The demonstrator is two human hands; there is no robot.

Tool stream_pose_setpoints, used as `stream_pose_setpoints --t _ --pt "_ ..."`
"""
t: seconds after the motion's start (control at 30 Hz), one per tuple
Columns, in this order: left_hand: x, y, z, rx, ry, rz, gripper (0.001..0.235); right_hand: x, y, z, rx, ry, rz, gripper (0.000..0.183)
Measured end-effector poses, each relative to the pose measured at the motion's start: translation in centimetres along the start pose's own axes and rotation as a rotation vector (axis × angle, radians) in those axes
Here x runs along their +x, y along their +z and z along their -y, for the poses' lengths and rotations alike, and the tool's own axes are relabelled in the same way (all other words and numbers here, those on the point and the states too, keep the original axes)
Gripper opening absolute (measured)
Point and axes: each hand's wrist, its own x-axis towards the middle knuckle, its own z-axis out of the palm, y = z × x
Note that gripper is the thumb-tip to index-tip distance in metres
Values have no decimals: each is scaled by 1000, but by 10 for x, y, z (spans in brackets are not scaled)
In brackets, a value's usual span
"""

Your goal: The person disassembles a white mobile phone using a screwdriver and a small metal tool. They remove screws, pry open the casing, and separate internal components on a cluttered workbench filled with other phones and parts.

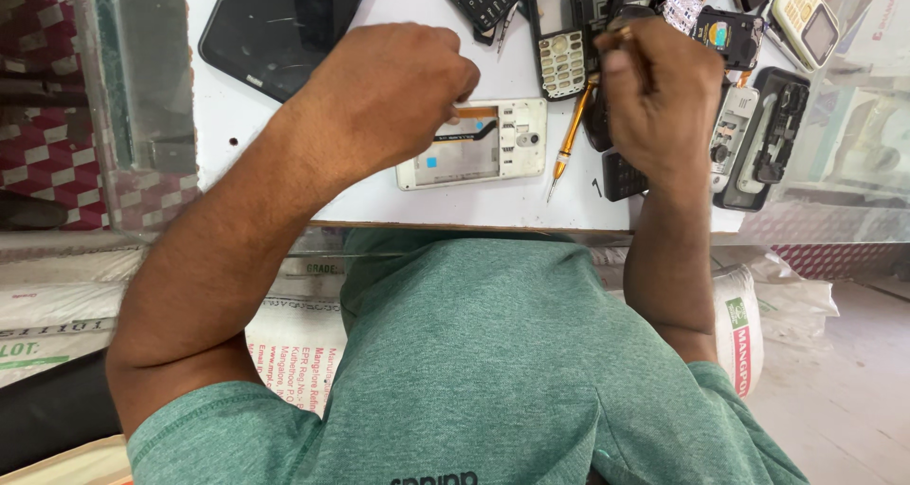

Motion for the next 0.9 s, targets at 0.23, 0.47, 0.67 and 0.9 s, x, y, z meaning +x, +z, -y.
stream_pose_setpoints --t 0.23,0.47,0.67,0.9 --pt "9 14 -8 54 61 16 11 -11 -12 2 165 -17 -223 42" --pt "7 5 -6 -88 34 0 16 -5 -13 46 338 0 -303 29" --pt "-4 -16 7 -96 -1 -49 12 -11 -16 46 237 -50 -360 18" --pt "-4 -22 6 -112 -33 1 13 -17 -13 39 289 -26 -366 25"
